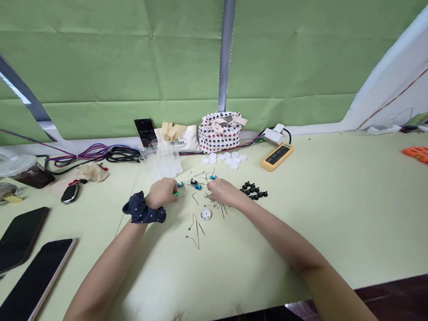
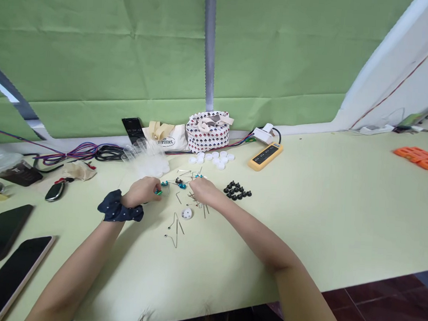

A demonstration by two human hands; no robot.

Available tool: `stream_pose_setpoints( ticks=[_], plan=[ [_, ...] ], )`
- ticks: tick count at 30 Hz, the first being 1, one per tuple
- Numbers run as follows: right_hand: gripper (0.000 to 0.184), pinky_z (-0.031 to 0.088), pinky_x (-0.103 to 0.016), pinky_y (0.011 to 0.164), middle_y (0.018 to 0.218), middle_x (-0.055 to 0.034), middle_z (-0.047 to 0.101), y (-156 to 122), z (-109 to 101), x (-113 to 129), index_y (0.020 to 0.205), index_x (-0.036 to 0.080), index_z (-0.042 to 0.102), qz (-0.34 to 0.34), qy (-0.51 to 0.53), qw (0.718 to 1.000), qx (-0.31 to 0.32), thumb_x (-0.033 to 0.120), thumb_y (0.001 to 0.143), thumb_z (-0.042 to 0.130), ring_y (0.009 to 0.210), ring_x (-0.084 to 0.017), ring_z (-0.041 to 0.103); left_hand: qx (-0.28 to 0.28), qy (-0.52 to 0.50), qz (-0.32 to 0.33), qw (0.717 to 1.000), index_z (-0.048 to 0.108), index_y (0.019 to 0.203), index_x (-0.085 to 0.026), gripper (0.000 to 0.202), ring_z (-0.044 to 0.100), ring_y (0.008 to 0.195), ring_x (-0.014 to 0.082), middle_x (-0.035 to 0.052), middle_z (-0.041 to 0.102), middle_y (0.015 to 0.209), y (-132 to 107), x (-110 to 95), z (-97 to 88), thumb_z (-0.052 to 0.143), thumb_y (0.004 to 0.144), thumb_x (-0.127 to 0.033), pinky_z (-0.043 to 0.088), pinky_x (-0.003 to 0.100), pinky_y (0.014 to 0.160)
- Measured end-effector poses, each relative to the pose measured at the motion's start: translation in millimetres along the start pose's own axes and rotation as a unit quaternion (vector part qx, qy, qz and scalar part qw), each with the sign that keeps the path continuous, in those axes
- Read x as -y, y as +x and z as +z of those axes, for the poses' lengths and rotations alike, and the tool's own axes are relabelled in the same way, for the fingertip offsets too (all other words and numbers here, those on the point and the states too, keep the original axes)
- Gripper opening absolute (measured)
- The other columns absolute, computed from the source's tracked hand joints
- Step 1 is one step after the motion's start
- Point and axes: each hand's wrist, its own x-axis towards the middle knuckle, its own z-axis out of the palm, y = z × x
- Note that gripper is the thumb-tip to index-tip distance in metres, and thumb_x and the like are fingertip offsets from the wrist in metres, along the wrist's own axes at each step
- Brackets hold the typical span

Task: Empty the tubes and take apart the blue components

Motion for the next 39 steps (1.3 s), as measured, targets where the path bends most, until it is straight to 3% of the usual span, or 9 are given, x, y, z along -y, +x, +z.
stream_pose_setpoints(
  ticks=[4, 8, 13, 17, 21, 26, 30, 35, 39],
  plan=[
    [0.028, 0.039, -0.022, 0.055, 0.095, -0.016, 0.063, -4, -3, -3, 0.101, 0.01, 0.057, 0.027, 0.089, 0.996, -0.004, 0.004, 0.074, 0.057, 0.076, -0.02, 0.062, -0.027, 0.029, -0.017, 0.999, 0.062, 0.075, -0.021, 0.023, 0.06, 0.072, 0.0236, 0.0039, 0.06, 0.071, 2, 9, -4.3, 0.072, 0.057, -0.031, 0.038, 0.026, 0.055],
    [0.016, 0.038, -0.019, 0.051, 0.087, -0.0113, 0.064, 0, -1, -9, 0.092, 0.011, 0.057, 0.048, 0.151, 0.987, -0.007, 0.004, 0.08, 0.05, 0.057, -0.011, 0.059, -0.079, 0.057, 0.017, 0.995, 0.063, 0.094, -0.02, 0.022, 0.061, 0.079, 0.0235, 0.0088, 0.062, 0.093, 7, 9, 7.6, 0.061, 0.074, -0.029, 0.042, 0.029, 0.064],
    [0.008, 0.04, -0.02, 0.058, 0.071, -0.0028, 0.066, 5, -4, -10, 0.079, 0.014, 0.062, 0.014, 0.259, 0.959, -0.115, 0.013, 0.082, 0.055, 0.059, -0.01, 0.059, -0.094, 0.073, 0.012, 0.993, 0.066, 0.086, -0.02, 0.015, 0.059, 0.084, 0.0273, 0.0102, 0.065, 0.086, 12, 4, 27.5, 0.055, 0.077, -0.018, 0.042, 0.031, 0.064],
    [0.013, 0.038, -0.021, 0.065, 0.072, -0.0005, 0.067, 4, -9, -8, 0.084, 0.018, 0.067, -0.007, 0.242, 0.948, -0.206, 0.018, 0.084, 0.054, 0.068, -0.012, 0.058, -0.131, 0.068, 0.036, 0.988, 0.065, 0.095, -0.019, 0.019, 0.054, 0.094, 0.0293, 0.0108, 0.066, 0.088, 10, -6, 25.9, 0.05, 0.083, -0.02, 0.043, 0.035, 0.074],
    [0.02, 0.039, -0.021, 0.065, 0.075, -0.002, 0.066, 1, 0, -12, 0.089, 0.017, 0.069, -0.01, 0.275, 0.933, -0.23, 0.017, 0.087, 0.048, 0.067, -0.011, 0.056, -0.187, 0.006, 0.101, 0.977, 0.064, 0.104, -0.019, 0.023, 0.054, 0.094, 0.0267, 0.0093, 0.066, 0.093, 9, -19, 23.4, 0.048, 0.088, -0.024, 0.041, 0.038, 0.083],
    [0.03, 0.042, -0.021, 0.065, 0.074, -0.0034, 0.064, -9, 23, -13, 0.102, 0.013, 0.066, 0.027, 0.324, 0.92, -0.219, 0.011, 0.088, 0.04, 0.065, -0.011, 0.056, -0.154, -0.119, 0.121, 0.974, 0.066, 0.106, -0.02, 0.025, 0.058, 0.082, 0.021, 0.0069, 0.062, 0.089, -4, -37, 35.0, 0.05, 0.088, -0.027, 0.043, 0.032, 0.076],
    [0.03, 0.045, -0.022, 0.068, 0.081, -0.0049, 0.066, -22, 35, -2, 0.098, 0.012, 0.067, 0.028, 0.367, 0.909, -0.196, 0.006, 0.084, 0.041, 0.072, -0.012, 0.059, -0.126, -0.182, 0.116, 0.968, 0.069, 0.099, -0.02, 0.023, 0.058, 0.072, 0.0184, 0.0046, 0.061, 0.08, -26, -50, 43.5, 0.054, 0.086, -0.031, 0.044, 0.03, 0.068],
    [0.021, 0.046, -0.023, 0.069, 0.074, -0.0028, 0.067, -31, 45, 14, 0.089, 0.015, 0.068, 0.035, 0.423, 0.883, -0.2, 0.011, 0.083, 0.048, 0.069, -0.013, 0.061, -0.161, -0.205, 0.091, 0.961, 0.07, 0.087, -0.019, 0.018, 0.056, 0.065, 0.016, 0.0034, 0.06, 0.074, -47, -59, 43.9, 0.059, 0.083, -0.032, 0.045, 0.028, 0.061],
    [0.014, 0.044, -0.023, 0.065, 0.073, -0.0028, 0.061, -34, 47, 18, 0.08, 0.016, 0.065, 0.004, 0.39, 0.881, -0.266, 0.018, 0.086, 0.052, 0.067, -0.012, 0.056, -0.218, -0.183, 0.118, 0.951, 0.068, 0.092, -0.019, 0.016, 0.06, 0.073, 0.0172, 0.0042, 0.061, 0.079, -52, -60, 42.9, 0.058, 0.085, -0.028, 0.049, 0.03, 0.067]
  ],
)
